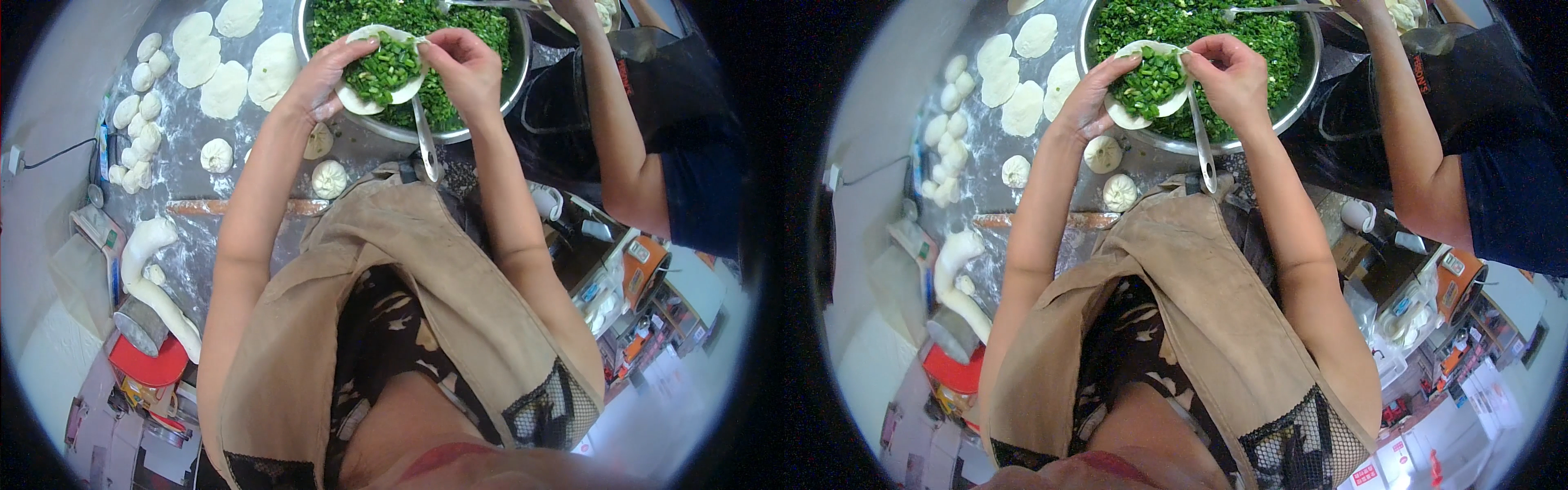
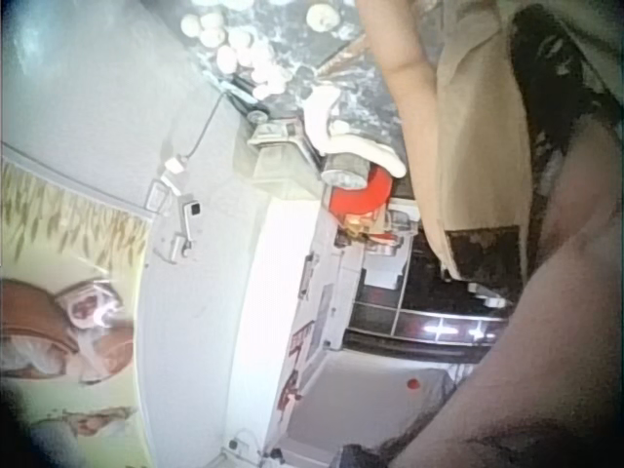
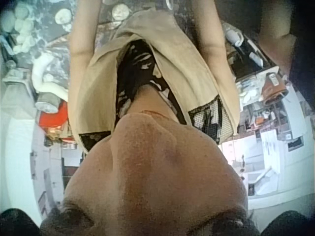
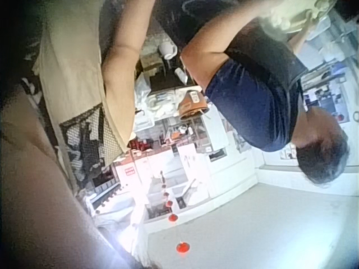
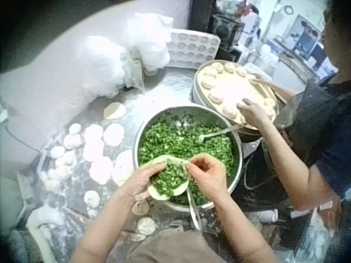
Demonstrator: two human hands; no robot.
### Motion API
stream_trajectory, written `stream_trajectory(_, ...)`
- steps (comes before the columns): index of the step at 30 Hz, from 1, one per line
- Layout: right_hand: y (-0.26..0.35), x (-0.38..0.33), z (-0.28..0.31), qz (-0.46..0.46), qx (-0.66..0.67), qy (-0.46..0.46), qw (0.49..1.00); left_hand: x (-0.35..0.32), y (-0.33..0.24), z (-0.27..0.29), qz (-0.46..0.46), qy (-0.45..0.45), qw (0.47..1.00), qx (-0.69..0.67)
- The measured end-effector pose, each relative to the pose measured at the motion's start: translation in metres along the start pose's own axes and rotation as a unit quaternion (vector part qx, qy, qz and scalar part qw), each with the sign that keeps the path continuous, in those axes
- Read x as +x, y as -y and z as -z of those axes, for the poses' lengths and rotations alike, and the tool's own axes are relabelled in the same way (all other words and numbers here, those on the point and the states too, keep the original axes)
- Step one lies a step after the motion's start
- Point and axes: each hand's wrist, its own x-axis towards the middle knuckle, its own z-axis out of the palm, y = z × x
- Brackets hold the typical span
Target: The person makes dumplings by filling dough rounds with chopped scallions, pinching and pleating the dough closed by hand, and rolling dough on the counter with a rolling pin.
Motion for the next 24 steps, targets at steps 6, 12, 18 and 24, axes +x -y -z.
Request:
stream_trajectory(6, 0.0, 0.01, -0.001, 0.033, 0.004, 0.03, 0.999, 0.006, -0.003, -0.003, 0.009, -0.033, 0.997, 0.068)
stream_trajectory(12, -0.003, 0.007, -0.006, 0.052, 0.024, 0.017, 0.998, 0.016, -0.006, 0.002, 0.021, -0.032, 0.977, 0.212)
stream_trajectory(18, -0.002, -0.004, -0.003, 0.099, -0.065, -0.037, 0.992, 0.024, -0.004, 0.008, 0.021, -0.016, 0.951, 0.308)
stream_trajectory(24, -0.005, -0.011, 0.0, 0.146, -0.211, -0.055, 0.965, 0.028, -0.002, 0.01, 0.037, -0.009, 0.924, 0.38)
